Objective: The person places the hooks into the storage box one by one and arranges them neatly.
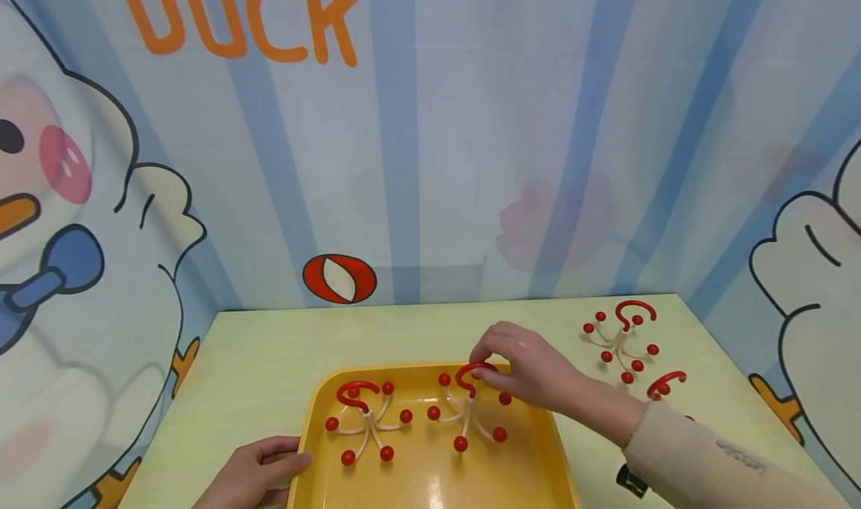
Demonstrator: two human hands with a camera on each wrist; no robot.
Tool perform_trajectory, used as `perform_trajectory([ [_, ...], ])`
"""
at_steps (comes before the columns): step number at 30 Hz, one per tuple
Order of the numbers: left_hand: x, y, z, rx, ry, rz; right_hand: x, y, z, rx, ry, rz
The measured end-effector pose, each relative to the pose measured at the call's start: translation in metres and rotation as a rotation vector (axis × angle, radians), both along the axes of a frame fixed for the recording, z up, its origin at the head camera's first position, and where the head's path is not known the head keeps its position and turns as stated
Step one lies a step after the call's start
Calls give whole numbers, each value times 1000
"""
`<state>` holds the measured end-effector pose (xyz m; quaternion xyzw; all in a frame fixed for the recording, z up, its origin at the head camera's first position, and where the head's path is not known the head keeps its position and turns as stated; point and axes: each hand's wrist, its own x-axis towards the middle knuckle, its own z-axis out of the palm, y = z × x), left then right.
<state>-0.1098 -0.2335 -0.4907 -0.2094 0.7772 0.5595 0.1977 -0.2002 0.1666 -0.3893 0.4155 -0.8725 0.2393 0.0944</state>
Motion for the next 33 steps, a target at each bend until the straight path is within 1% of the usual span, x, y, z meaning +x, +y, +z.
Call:
perform_trajectory([
  [11,1,0,0,9,3,5,1,-8,-16,44,-90,-34],
  [17,0,0,-2,4,0,4,2,-9,-21,49,-85,-41],
  [26,0,-2,-3,17,-3,4,4,-9,-22,48,-96,-42],
  [33,1,-1,-2,21,-1,5,6,-4,-18,52,-47,-35],
])
